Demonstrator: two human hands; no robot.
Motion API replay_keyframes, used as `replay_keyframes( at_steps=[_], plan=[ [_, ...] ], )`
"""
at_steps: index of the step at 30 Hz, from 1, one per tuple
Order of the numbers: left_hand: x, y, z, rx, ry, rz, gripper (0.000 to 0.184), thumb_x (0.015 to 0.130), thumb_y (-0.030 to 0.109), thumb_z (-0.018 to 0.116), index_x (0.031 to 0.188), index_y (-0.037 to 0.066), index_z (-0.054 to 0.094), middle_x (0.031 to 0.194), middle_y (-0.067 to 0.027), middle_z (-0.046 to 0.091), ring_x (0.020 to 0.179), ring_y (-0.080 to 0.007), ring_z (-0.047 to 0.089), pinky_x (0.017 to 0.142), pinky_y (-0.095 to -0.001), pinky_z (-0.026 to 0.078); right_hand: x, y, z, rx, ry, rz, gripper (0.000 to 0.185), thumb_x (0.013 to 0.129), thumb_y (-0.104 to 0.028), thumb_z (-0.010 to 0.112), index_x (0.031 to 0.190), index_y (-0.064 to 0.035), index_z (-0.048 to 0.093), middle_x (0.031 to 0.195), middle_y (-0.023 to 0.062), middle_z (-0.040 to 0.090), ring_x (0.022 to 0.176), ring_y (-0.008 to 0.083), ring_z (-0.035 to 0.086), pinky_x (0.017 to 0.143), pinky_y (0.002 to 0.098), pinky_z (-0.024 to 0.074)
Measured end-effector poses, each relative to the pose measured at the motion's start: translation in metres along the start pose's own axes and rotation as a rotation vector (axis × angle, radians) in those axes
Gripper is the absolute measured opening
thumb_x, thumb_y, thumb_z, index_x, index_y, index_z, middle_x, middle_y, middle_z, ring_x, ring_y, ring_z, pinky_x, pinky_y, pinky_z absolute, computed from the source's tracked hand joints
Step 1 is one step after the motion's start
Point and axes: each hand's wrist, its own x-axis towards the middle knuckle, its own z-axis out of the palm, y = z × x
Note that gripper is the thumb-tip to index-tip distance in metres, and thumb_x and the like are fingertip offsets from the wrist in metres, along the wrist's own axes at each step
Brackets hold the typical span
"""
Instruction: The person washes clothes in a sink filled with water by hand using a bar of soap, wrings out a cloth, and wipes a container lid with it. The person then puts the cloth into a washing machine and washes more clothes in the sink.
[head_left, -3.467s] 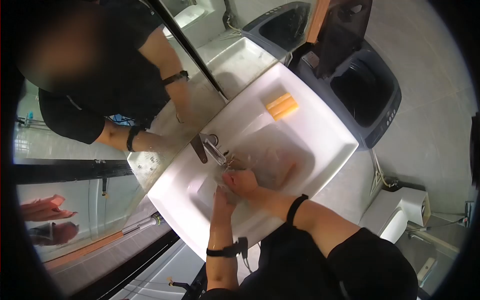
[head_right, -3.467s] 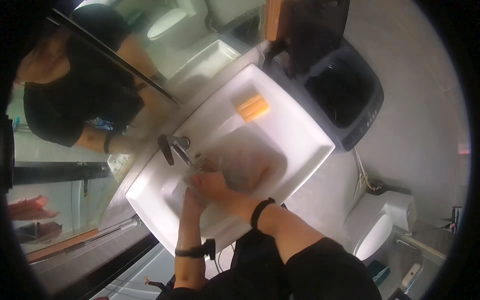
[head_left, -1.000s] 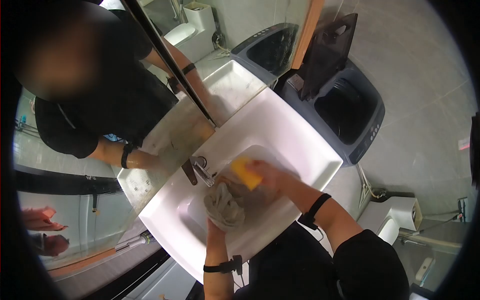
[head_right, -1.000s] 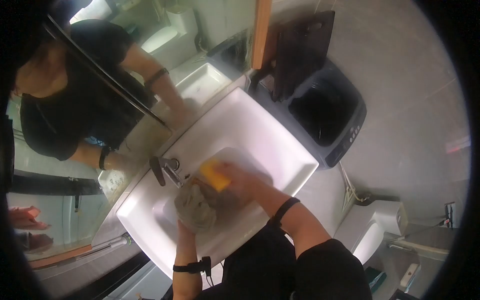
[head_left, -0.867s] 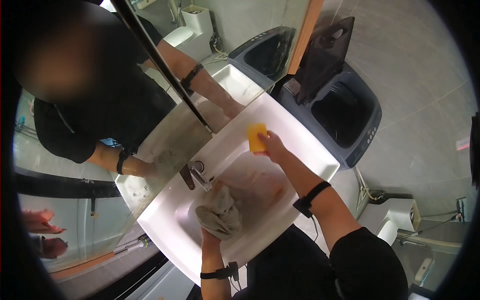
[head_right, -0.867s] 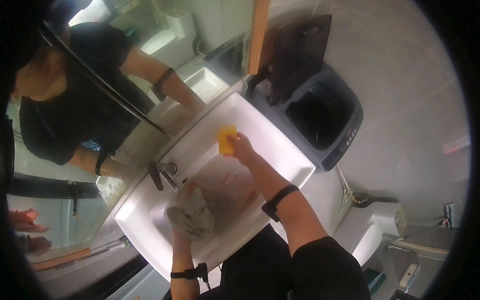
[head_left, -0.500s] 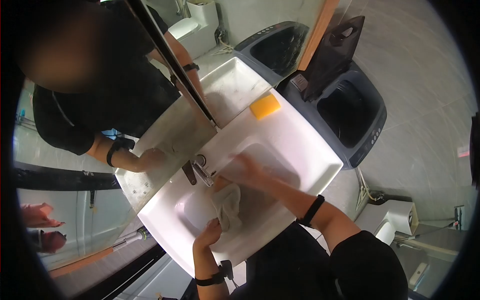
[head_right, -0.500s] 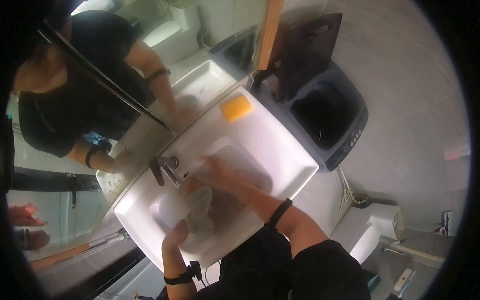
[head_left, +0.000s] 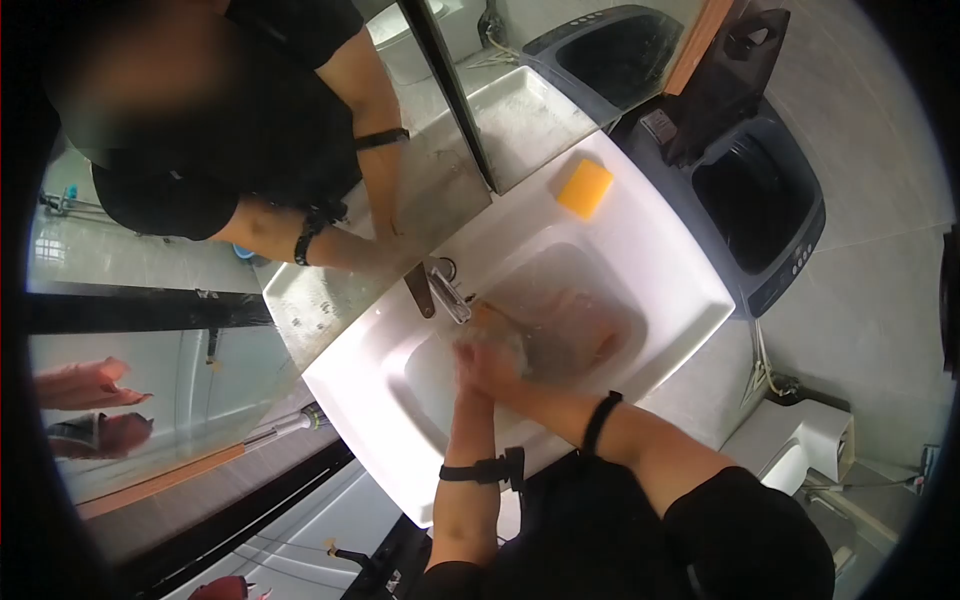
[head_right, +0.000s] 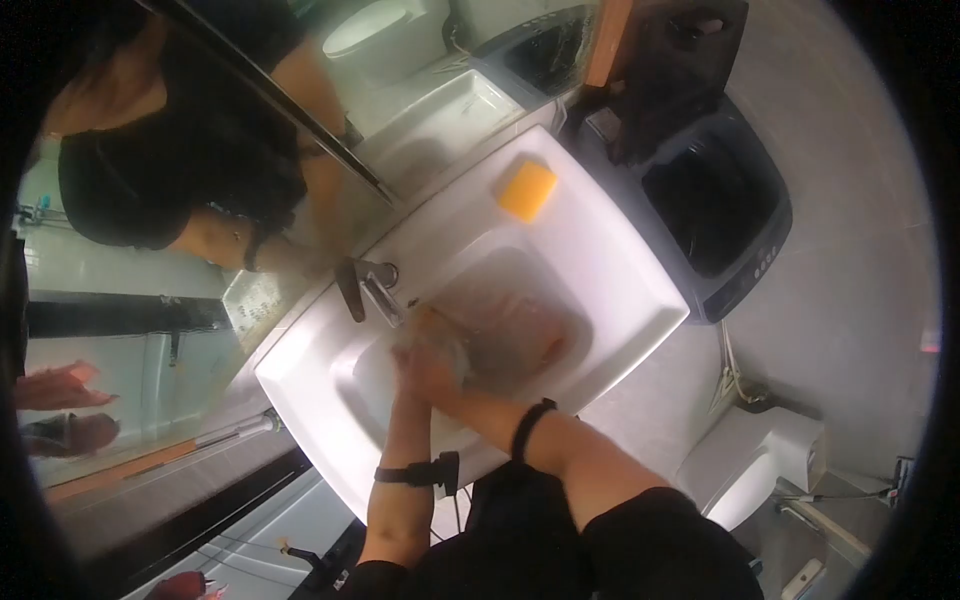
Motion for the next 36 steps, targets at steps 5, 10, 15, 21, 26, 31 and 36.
replay_keyframes(
  at_steps=[5,10,15,21,26,31,36],
  plan=[
    [0.004,-0.003,0.01,0.054,0.038,-0.074,0.055,0.096,0.045,0.032,0.137,0.01,0.038,0.133,-0.0085,0.048,0.123,-0.0267,0.045,0.103,-0.0422,0.035,0.002,0.032,0.037,0.19,0.144,0.293,0.029,0.089,-0.034,0.05,0.086,-0.0086,0.065,0.082,0.0153,0.063,0.078,0.0346,0.061,0.077,0.0469,0.0453],
    [-0.014,-0.008,0.027,0.072,0.144,-0.144,0.053,0.097,0.043,0.031,0.137,0.009,0.037,0.132,-0.0085,0.049,0.122,-0.0266,0.046,0.102,-0.0419,0.037,0.023,-0.005,-0.032,0.088,-0.154,0.477,0.028,0.093,-0.032,0.046,0.095,-0.0081,0.062,0.097,0.0107,0.063,0.087,0.0247,0.06,0.085,0.0401,0.0448],
    [-0.016,0.01,0.008,0.099,0.082,-0.169,0.05,0.096,0.039,0.035,0.136,0.009,0.038,0.131,-0.0104,0.048,0.119,-0.0268,0.048,0.1,-0.0412,0.039,-0.014,0.013,0.032,-0.297,0.031,0.339,0.034,0.091,-0.035,0.049,0.084,-0.0062,0.065,0.078,0.0174,0.063,0.073,0.0358,0.062,0.072,0.0449,0.0478],
    [-0.057,0.03,0.007,0.503,0.12,0.027,0.046,0.094,0.033,0.044,0.133,0.008,0.04,0.131,-0.0141,0.046,0.116,-0.0272,0.05,0.096,-0.0401,0.043,0.031,0.018,-0.041,-0.098,-0.087,0.155,0.047,0.091,-0.046,0.045,0.087,-0.0067,0.068,0.072,0.0185,0.064,0.07,0.0347,0.063,0.073,0.0447,0.0493],
    [-0.053,0.053,-0.029,0.608,0.399,0.375,0.043,0.092,0.026,0.052,0.128,0.006,0.043,0.125,-0.0159,0.048,0.106,-0.0256,0.053,0.087,-0.0378,0.047,0.041,0.069,-0.072,-0.266,-0.581,0.02,0.046,0.084,-0.053,0.052,0.099,-0.0131,0.068,0.092,0.0147,0.065,0.088,0.034,0.061,0.081,0.0388,0.0477],
    [-0.037,0.014,-0.037,0.677,0.158,0.196,0.042,0.091,0.03,0.054,0.125,0.007,0.045,0.114,-0.0148,0.052,0.101,-0.0245,0.053,0.086,-0.0398,0.046,0.032,0.076,-0.062,-0.449,-0.54,0.061,0.048,0.075,-0.046,0.066,0.105,-0.009,0.066,0.107,0.015,0.061,0.106,0.0364,0.055,0.093,0.0382,0.0423],
    [-0.038,0.028,-0.001,-0.247,-0.13,-0.203,0.048,0.094,0.044,0.043,0.121,0.005,0.052,0.117,-0.0117,0.056,0.107,-0.0258,0.053,0.091,-0.0402,0.044,-0.014,-0.021,-0.059,0.298,-0.289,-0.102,0.039,0.073,-0.036,0.072,0.094,-0.0037,0.065,0.098,0.016,0.063,0.091,0.0354,0.061,0.079,0.0407,0.0487]
  ],
)
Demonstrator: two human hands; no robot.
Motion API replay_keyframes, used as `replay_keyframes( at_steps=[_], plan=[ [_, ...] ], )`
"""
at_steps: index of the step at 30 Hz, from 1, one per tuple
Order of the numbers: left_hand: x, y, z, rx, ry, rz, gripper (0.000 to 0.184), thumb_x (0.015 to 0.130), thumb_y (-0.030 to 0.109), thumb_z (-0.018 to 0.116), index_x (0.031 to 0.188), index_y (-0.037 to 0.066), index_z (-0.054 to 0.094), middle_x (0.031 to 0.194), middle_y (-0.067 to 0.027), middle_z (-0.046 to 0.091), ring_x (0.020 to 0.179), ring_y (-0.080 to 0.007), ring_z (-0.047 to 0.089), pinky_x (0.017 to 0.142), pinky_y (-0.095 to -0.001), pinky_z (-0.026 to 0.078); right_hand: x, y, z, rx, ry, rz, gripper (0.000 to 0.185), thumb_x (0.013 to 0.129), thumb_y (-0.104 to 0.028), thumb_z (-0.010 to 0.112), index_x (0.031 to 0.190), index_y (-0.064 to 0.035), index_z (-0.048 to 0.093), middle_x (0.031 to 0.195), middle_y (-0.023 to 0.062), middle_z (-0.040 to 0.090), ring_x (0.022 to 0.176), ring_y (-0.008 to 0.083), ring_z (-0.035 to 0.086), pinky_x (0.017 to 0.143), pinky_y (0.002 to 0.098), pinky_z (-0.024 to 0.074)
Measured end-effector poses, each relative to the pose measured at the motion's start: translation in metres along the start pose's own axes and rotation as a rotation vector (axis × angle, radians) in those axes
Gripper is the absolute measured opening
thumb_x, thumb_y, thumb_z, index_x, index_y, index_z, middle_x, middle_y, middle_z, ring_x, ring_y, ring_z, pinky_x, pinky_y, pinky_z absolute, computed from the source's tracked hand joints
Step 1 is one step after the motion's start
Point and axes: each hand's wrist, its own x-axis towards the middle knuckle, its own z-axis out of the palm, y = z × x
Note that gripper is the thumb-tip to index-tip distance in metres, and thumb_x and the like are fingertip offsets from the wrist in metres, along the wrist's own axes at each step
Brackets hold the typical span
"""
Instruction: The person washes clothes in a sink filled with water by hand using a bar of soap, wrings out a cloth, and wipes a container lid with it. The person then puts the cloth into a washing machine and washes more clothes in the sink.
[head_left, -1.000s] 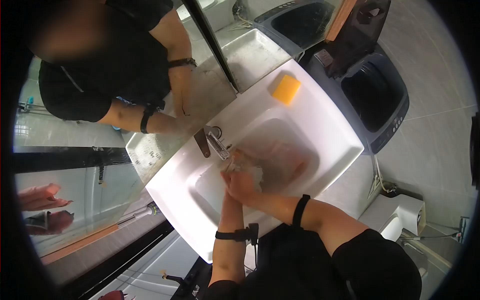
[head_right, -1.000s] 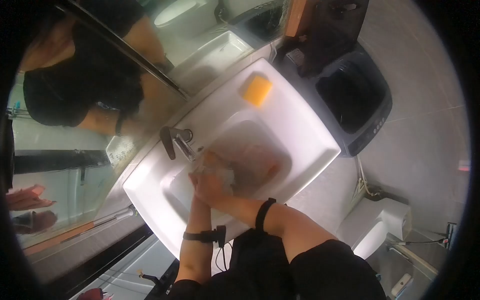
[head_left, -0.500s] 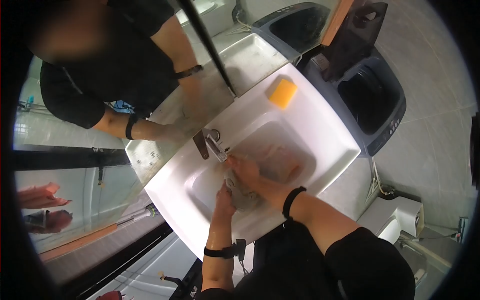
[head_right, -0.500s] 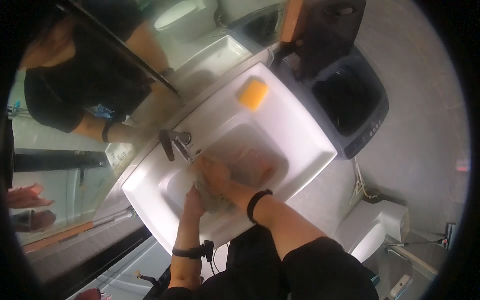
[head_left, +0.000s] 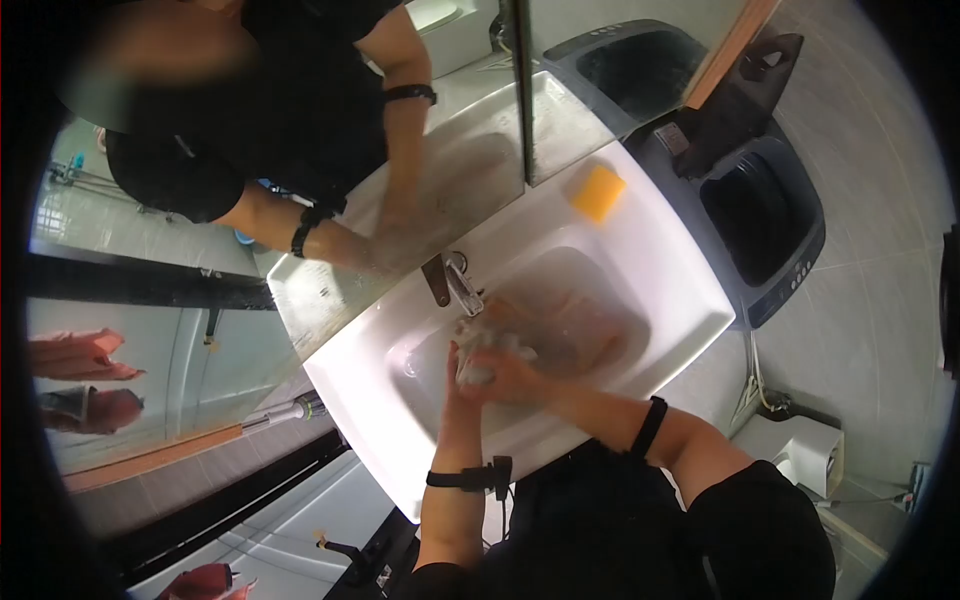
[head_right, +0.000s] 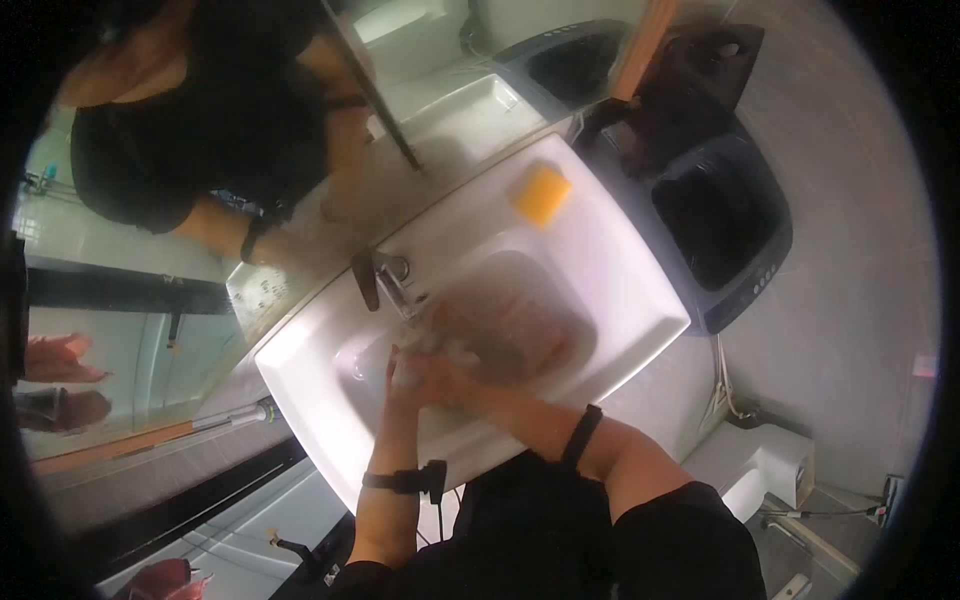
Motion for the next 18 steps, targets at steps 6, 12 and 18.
replay_keyframes(
  at_steps=[6,12,18],
  plan=[
    [0.008,-0.021,0.042,0.183,0.153,0.149,0.048,0.095,0.045,0.038,0.127,0.011,0.049,0.124,-0.0083,0.054,0.112,-0.0254,0.052,0.099,-0.0407,0.04,0.011,0.018,0.017,-0.277,0.227,0.214,0.04,0.08,-0.042,0.062,0.086,-0.0029,0.066,0.085,0.021,0.064,0.077,0.0383,0.062,0.07,0.0427,0.05],
    [0.026,-0.004,0.0,0.137,-0.054,0.099,0.048,0.096,0.044,0.033,0.13,0.013,0.047,0.127,-0.0073,0.053,0.116,-0.0262,0.05,0.101,-0.0413,0.038,0.007,0.0,0.032,-0.642,0.534,0.072,0.041,0.085,-0.043,0.053,0.099,-0.0049,0.062,0.1,0.0189,0.06,0.096,0.0349,0.056,0.077,0.0452,0.0468],
    [0.025,-0.028,-0.004,0.091,-0.028,0.108,0.049,0.097,0.044,0.028,0.134,0.015,0.044,0.131,-0.0064,0.051,0.119,-0.0269,0.048,0.103,-0.042,0.036,0.028,0.043,0.024,-0.335,0.526,0.427,0.042,0.084,-0.046,0.054,0.084,-0.0061,0.066,0.069,0.0178,0.063,0.069,0.0391,0.062,0.066,0.0483,0.0493]
  ],
)
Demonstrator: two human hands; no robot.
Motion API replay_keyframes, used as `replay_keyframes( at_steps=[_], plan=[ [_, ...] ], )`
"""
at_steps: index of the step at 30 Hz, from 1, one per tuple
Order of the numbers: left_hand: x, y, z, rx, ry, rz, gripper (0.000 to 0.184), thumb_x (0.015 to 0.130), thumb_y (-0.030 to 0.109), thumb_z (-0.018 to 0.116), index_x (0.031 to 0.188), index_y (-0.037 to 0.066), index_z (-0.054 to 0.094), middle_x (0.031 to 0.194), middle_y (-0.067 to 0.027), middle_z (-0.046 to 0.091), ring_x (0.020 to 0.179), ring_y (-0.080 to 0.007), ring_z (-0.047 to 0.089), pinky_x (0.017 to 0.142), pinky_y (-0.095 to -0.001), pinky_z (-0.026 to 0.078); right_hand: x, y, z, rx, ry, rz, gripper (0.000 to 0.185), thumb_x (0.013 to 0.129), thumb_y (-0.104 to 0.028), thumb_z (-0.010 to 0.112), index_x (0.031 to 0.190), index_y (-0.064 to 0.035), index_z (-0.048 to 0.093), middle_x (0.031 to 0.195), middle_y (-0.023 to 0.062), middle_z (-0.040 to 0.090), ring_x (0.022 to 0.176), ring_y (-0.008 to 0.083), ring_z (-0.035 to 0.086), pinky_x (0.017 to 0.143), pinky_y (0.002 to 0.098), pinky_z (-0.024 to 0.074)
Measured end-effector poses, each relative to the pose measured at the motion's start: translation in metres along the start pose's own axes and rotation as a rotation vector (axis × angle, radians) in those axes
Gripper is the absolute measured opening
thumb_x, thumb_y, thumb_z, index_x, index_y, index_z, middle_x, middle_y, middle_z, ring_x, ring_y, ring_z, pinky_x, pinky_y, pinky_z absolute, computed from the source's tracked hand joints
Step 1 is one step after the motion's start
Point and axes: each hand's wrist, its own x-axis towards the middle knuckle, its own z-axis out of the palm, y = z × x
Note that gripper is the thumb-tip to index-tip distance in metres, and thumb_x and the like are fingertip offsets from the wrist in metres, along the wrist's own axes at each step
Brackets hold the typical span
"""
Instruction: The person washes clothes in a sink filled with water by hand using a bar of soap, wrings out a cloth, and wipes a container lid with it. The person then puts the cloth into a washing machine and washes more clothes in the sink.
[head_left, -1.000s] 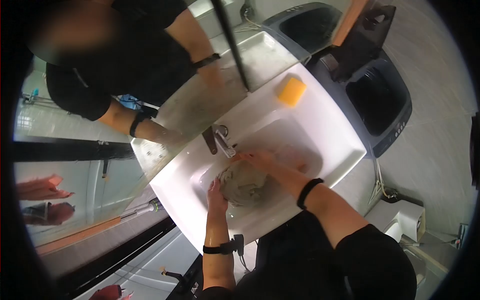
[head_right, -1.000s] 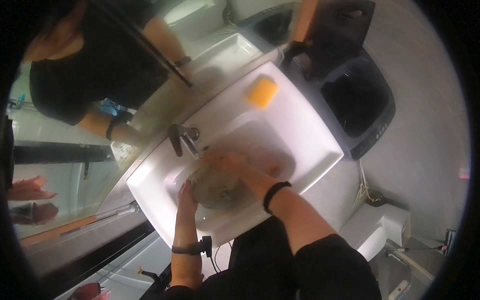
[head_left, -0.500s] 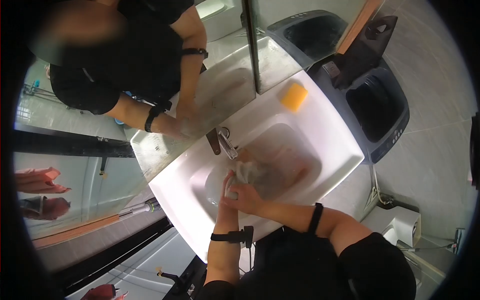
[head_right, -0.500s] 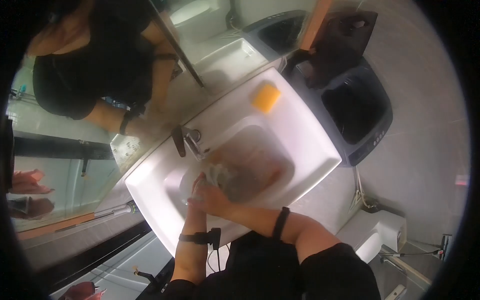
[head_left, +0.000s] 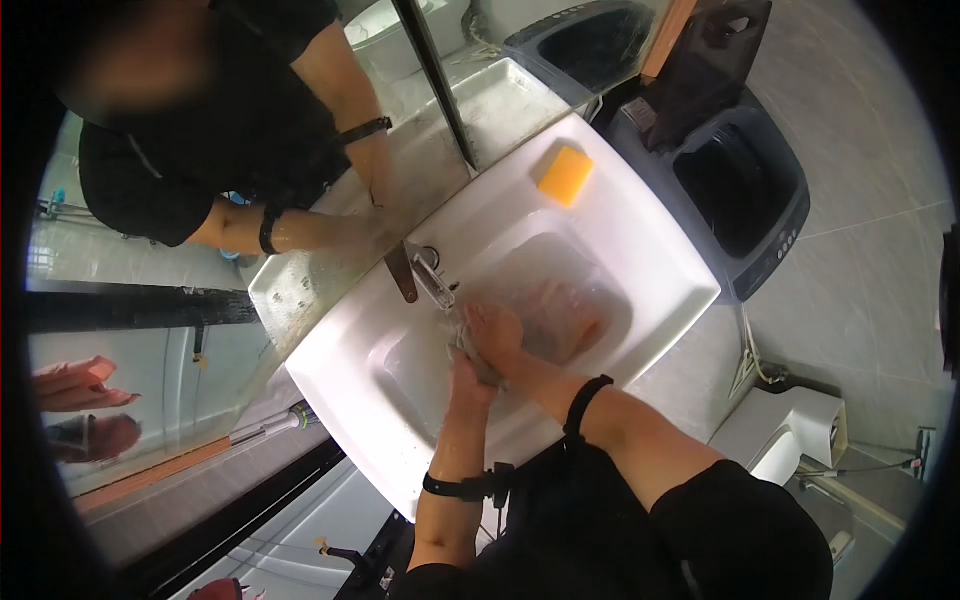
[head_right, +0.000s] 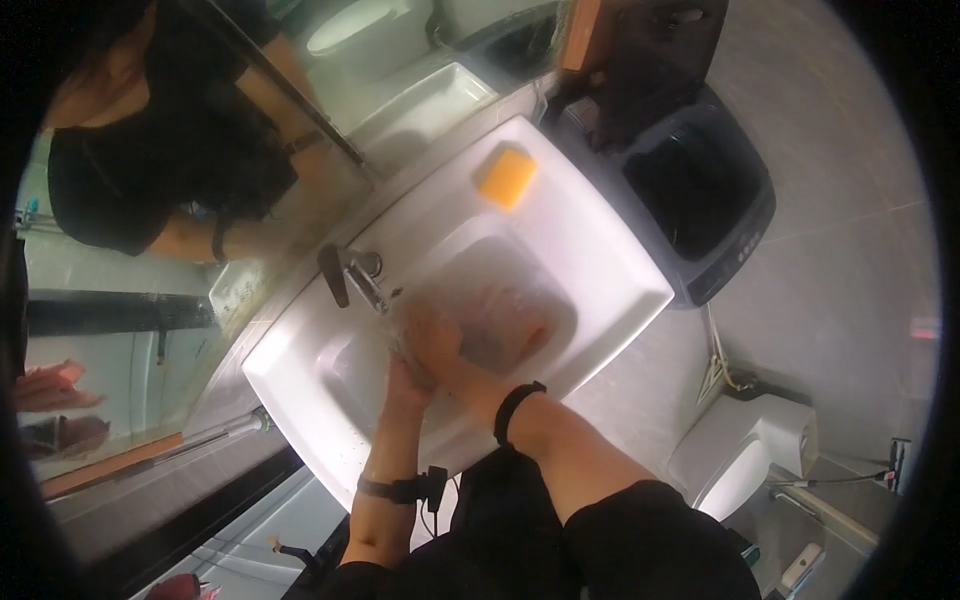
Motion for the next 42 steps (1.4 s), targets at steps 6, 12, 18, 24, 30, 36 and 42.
replay_keyframes(
  at_steps=[6,12,18,24,30,36,42],
  plan=[
    [-0.006,0.011,-0.038,0.318,-0.252,0.109,0.046,0.098,0.038,0.028,0.134,0.014,0.043,0.131,-0.0066,0.05,0.121,-0.0282,0.047,0.103,-0.0421,0.037,-0.052,-0.025,-0.015,0.027,0.214,-0.36,0.034,0.089,-0.041,0.05,0.095,-0.0104,0.064,0.076,0.0161,0.065,0.067,0.0381,0.062,0.064,0.0474,0.0493],
    [-0.035,0.009,0.017,0.19,0.219,0.029,0.043,0.094,0.027,0.045,0.133,0.009,0.043,0.13,-0.0105,0.05,0.116,-0.0272,0.051,0.097,-0.0443,0.043,0.052,0.066,-0.003,-0.354,-0.347,-0.111,0.032,0.087,-0.031,0.052,0.113,-0.0134,0.054,0.088,0.0137,0.064,0.087,0.0341,0.063,0.075,0.0507,0.0458],
    [-0.032,0.023,-0.01,0.535,0.646,0.326,0.041,0.086,0.014,0.057,0.125,0.005,0.048,0.116,-0.0124,0.056,0.105,-0.0258,0.055,0.088,-0.0427,0.046,0.061,0.064,-0.031,-0.621,-0.044,-0.309,0.038,0.083,-0.026,0.058,0.118,-0.0117,0.05,0.116,0.0113,0.054,0.116,0.0316,0.048,0.097,0.0489,0.0314],
    [-0.017,0.018,-0.032,1.549,0.73,0.888,0.034,0.079,0.009,0.061,0.112,0.009,0.056,0.104,-0.0149,0.058,0.102,-0.033,0.054,0.09,-0.0421,0.042,0.034,0.028,-0.007,-0.62,-0.298,-0.628,0.042,0.082,-0.027,0.061,0.116,-0.0054,0.052,0.12,0.012,0.053,0.117,0.0311,0.046,0.099,0.0474,0.0313],
    [0.004,0.041,-0.057,1.545,0.517,0.828,0.03,0.08,0.014,0.063,0.109,0.01,0.059,0.108,-0.015,0.059,0.106,-0.0345,0.053,0.092,-0.041,0.042,0.053,0.032,-0.025,-0.165,-0.934,-0.218,0.05,0.077,-0.016,0.069,0.12,0.0004,0.05,0.111,0.0125,0.058,0.101,0.0281,0.058,0.085,0.0444,0.0469],
    [0.009,0.038,-0.053,0.958,0.127,0.55,0.035,0.087,0.028,0.057,0.114,0.007,0.056,0.114,-0.0139,0.058,0.108,-0.0333,0.053,0.093,-0.0428,0.042,0.071,0.007,-0.079,0.851,-0.686,0.43,0.059,0.074,-0.012,0.072,0.126,-0.0039,0.046,0.11,0.011,0.058,0.101,0.0233,0.058,0.086,0.0351,0.0472],
    [0.021,0.032,-0.008,-0.205,0.298,0.275,0.045,0.091,0.035,0.049,0.12,0.001,0.052,0.118,-0.0115,0.055,0.106,-0.0273,0.054,0.093,-0.0429,0.042,0.011,0.011,-0.032,0.117,-0.553,-0.733,0.042,0.082,-0.012,0.063,0.121,-0.0045,0.051,0.105,0.0121,0.062,0.097,0.0306,0.061,0.081,0.0365,0.0501]
  ],
)
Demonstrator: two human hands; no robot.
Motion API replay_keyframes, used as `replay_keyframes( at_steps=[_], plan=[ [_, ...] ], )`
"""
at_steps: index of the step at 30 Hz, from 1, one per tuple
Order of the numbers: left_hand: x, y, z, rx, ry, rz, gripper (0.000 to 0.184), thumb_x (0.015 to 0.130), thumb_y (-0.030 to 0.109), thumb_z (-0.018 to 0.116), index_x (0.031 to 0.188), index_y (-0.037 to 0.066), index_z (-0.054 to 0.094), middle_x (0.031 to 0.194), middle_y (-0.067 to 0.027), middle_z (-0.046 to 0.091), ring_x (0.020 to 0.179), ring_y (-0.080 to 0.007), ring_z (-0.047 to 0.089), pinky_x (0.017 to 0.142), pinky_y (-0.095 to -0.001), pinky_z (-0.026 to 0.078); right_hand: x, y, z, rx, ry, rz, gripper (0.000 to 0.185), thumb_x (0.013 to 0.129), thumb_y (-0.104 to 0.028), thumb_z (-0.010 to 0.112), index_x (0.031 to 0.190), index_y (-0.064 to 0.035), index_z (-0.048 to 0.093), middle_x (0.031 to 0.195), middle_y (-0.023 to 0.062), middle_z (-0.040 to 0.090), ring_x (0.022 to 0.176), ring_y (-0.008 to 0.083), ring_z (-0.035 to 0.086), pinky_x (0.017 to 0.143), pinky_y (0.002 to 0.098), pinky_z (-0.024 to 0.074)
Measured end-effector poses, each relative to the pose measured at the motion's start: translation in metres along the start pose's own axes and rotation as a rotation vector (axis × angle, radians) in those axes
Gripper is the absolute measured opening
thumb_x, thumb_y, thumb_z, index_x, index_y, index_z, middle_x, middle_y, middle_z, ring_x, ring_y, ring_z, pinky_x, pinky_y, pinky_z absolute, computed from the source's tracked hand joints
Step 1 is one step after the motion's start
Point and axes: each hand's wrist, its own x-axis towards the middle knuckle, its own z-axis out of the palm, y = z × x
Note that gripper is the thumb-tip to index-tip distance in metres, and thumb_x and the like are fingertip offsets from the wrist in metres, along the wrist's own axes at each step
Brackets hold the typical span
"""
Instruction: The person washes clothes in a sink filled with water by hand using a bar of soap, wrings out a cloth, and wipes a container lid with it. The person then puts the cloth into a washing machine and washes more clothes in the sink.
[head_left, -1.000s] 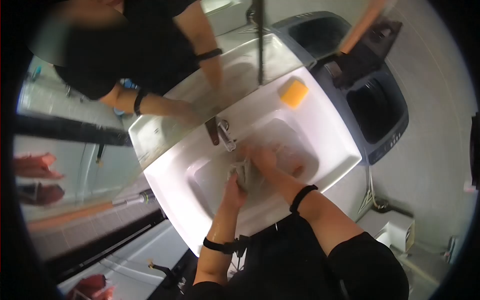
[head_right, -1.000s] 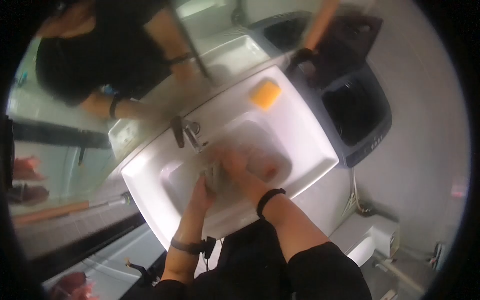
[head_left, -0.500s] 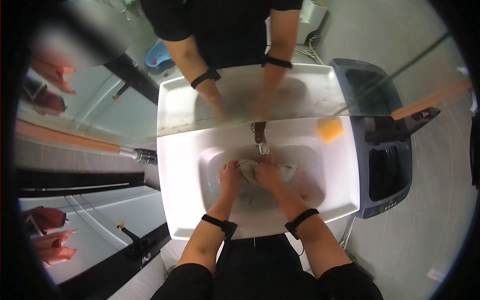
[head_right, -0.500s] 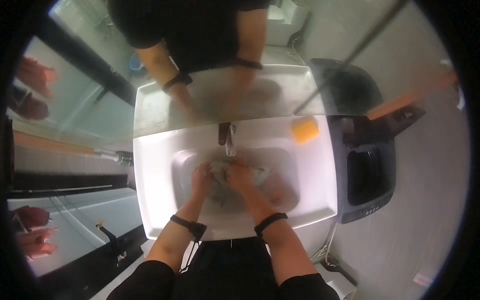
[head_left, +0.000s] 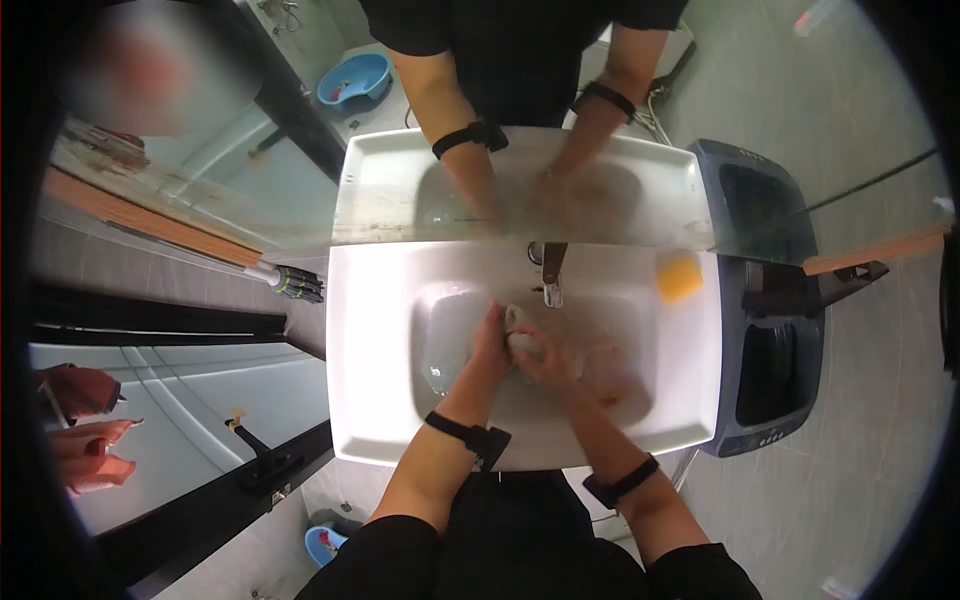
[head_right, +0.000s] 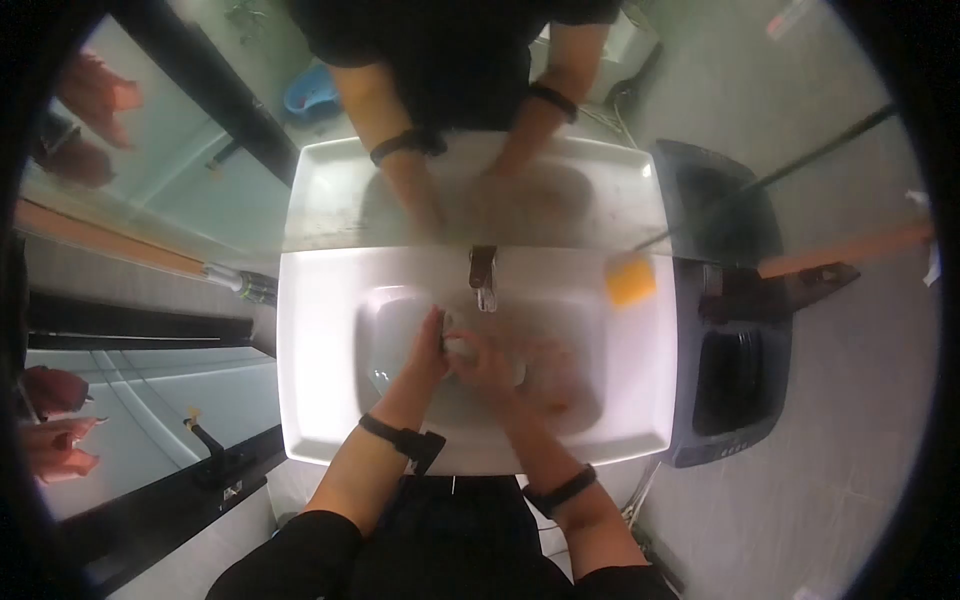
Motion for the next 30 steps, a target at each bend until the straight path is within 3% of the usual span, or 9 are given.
replay_keyframes(
  at_steps=[2,5,8,12,14,18,20,25,30],
  plan=[
    [-0.006,-0.002,0.021,0.372,0.212,-0.059,0.043,0.091,0.034,0.047,0.12,0.002,0.052,0.116,-0.0118,0.055,0.104,-0.0265,0.054,0.093,-0.0417,0.041,0.0,-0.01,0.032,-0.113,0.227,0.252,0.03,0.083,-0.028,0.063,0.1,-0.0031,0.061,0.09,0.016,0.064,0.086,0.0291,0.062,0.076,0.0381,0.0494],
    [-0.007,-0.043,0.006,0.325,-0.039,-0.09,0.046,0.091,0.038,0.047,0.12,0.002,0.052,0.113,-0.0116,0.055,0.101,-0.0247,0.054,0.088,-0.0423,0.043,0.009,0.054,0.038,-0.269,0.206,0.561,0.037,0.086,-0.038,0.059,0.086,-0.0022,0.067,0.077,0.0189,0.065,0.074,0.0311,0.063,0.069,0.0406,0.0482],
    [-0.029,-0.045,0.029,0.539,0.243,0.012,0.048,0.092,0.04,0.045,0.121,0.002,0.052,0.11,-0.01,0.057,0.096,-0.0229,0.055,0.079,-0.0468,0.046,0.014,0.049,0.037,-0.356,0.348,0.522,0.042,0.089,-0.041,0.054,0.081,-0.0016,0.067,0.07,0.0196,0.063,0.069,0.0329,0.064,0.065,0.043,0.0468],
    [0.056,-0.072,-0.066,0.536,-0.379,0.136,0.05,0.093,0.043,0.042,0.12,0.003,0.052,0.11,-0.0086,0.058,0.098,-0.0211,0.054,0.083,-0.0451,0.044,-0.009,-0.011,0.034,-0.234,0.437,0.421,0.047,0.089,-0.045,0.051,0.078,-0.0017,0.066,0.068,0.019,0.062,0.067,0.0331,0.063,0.062,0.0445,0.0454],
    [0.021,-0.068,-0.061,0.914,-0.525,0.551,0.05,0.094,0.044,0.04,0.119,0.003,0.053,0.11,-0.008,0.059,0.1,-0.0204,0.053,0.087,-0.0436,0.043,-0.007,0.022,0.03,-0.533,0.333,0.379,0.048,0.089,-0.046,0.051,0.077,-0.002,0.065,0.067,0.0179,0.062,0.066,0.0327,0.063,0.062,0.0446,0.0453],
    [0.021,-0.073,-0.036,0.46,0.039,0.022,0.048,0.093,0.043,0.04,0.119,0.004,0.054,0.11,-0.0084,0.059,0.105,-0.0234,0.053,0.092,-0.0405,0.042,0.003,0.016,0.024,-0.238,0.42,0.471,0.045,0.089,-0.044,0.052,0.078,-0.0024,0.065,0.067,0.0164,0.062,0.068,0.0323,0.063,0.062,0.0449,0.0453],
    [0.14,-0.096,-0.128,0.142,-0.371,-0.359,0.047,0.093,0.041,0.04,0.119,0.005,0.053,0.111,-0.0085,0.06,0.107,-0.025,0.053,0.094,-0.0395,0.041,-0.004,-0.041,0.023,-0.032,0.407,0.506,0.042,0.089,-0.041,0.052,0.078,-0.0023,0.064,0.065,0.0159,0.062,0.068,0.0323,0.063,0.06,0.0451,0.045],
    [0.06,-0.07,-0.087,0.585,-0.219,-0.057,0.039,0.089,0.031,0.052,0.118,0.006,0.055,0.109,-0.0103,0.06,0.107,-0.025,0.054,0.093,-0.0377,0.044,0.003,0.014,0.03,-0.486,0.312,0.462,0.028,0.091,-0.028,0.052,0.087,-0.0028,0.064,0.077,0.014,0.064,0.07,0.0306,0.062,0.063,0.038,0.0461],
    [-0.059,0.025,0.016,0.632,-0.304,-0.176,0.039,0.081,0.021,0.062,0.115,0.004,0.057,0.104,-0.014,0.061,0.098,-0.0239,0.059,0.086,-0.0338,0.047,0.006,0.091,-0.005,0.308,-0.179,0.197,0.025,0.089,-0.025,0.057,0.105,-0.006,0.061,0.096,0.005,0.062,0.082,0.0153,0.058,0.074,0.0291,0.0455]
  ],
)
